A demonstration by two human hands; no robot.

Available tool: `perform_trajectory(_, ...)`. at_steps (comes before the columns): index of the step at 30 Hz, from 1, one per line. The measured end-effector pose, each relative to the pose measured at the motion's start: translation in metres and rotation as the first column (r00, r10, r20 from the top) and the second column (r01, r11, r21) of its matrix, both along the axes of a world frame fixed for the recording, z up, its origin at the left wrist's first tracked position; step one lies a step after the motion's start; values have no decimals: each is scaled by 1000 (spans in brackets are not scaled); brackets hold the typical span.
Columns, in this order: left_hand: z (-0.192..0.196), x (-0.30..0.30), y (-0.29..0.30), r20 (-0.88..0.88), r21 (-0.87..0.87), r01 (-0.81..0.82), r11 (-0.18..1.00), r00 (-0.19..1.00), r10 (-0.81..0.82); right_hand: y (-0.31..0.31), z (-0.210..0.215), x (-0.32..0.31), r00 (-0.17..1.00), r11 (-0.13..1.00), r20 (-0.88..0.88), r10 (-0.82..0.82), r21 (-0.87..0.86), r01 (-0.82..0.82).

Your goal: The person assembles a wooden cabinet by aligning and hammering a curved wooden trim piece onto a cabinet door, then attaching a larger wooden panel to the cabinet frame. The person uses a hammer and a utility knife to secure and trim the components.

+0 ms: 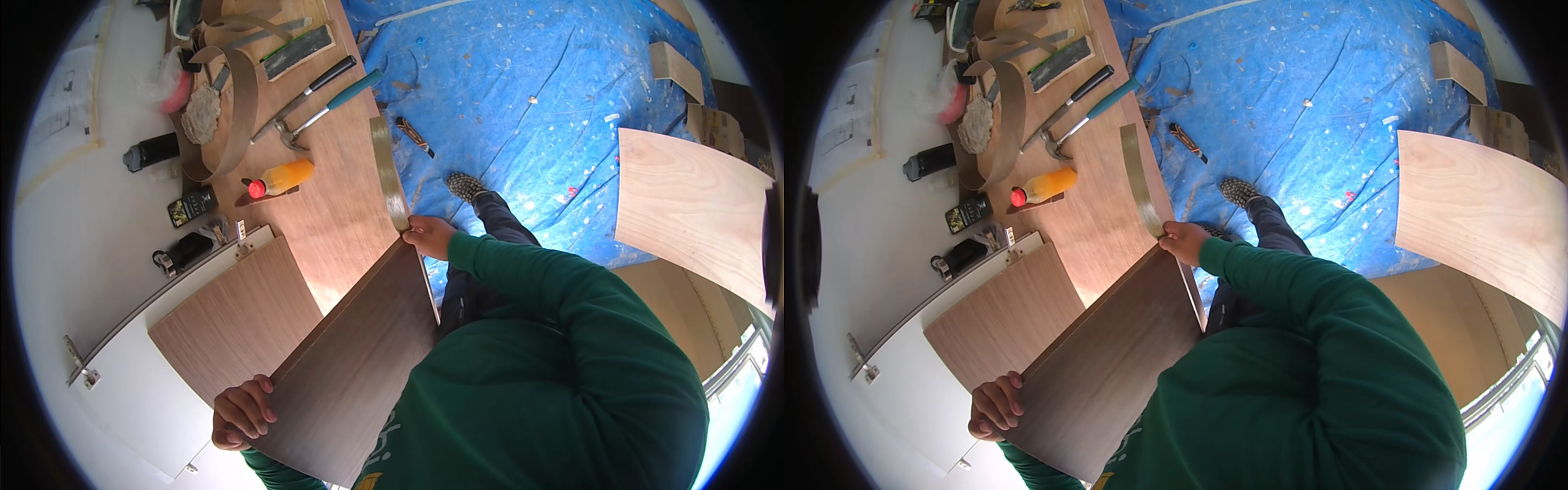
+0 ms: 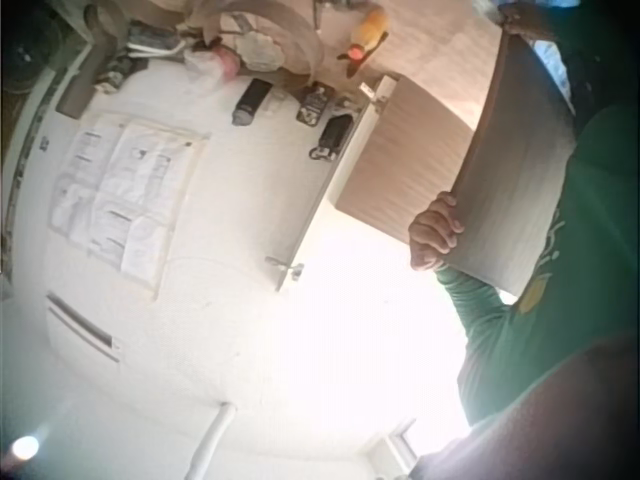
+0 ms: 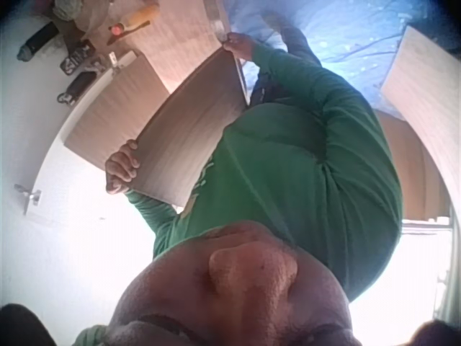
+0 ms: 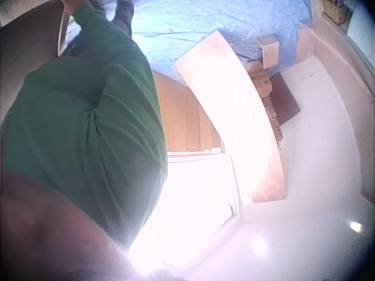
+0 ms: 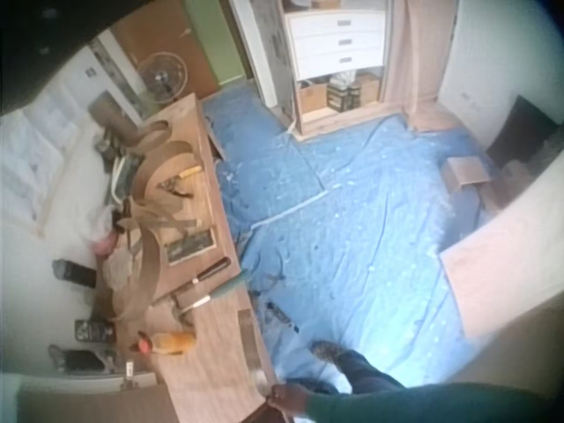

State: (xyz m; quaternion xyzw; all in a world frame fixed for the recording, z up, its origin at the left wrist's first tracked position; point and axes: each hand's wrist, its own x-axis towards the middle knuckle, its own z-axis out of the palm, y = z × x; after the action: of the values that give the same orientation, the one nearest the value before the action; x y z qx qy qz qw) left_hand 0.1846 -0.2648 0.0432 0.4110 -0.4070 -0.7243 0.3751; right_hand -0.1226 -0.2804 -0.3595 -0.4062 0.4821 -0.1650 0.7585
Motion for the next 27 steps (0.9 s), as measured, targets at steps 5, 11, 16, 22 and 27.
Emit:
perform_trajectory(5, -3, 0, -5, -28, -7, 37, 999, 999, -38, 6, -7, -6, 998, 997, 57, -1, -74, 5)
perform_trajectory(11, -5, 5, -5, -34, -30, 66, 997, 997, -67, 5, 4, -15, 998, 986, -4, 67, -155, -67)
perform_trajectory(16, -7, 8, -7, -44, -55, 84, 995, 995, -86, 4, 3, -7, 996, 950, 55, 64, -309, -44)
perform_trajectory(22, -7, 14, -4, -67, -72, 91, 993, 993, -96, -21, 1, -3, 995, 988, 26, 95, 124, -97)
perform_trajectory(27, 8, 16, 6, -60, -117, 145, 982, 986, -153, -41, 13, 3, 999, 940, 42, 28, 338, -40)
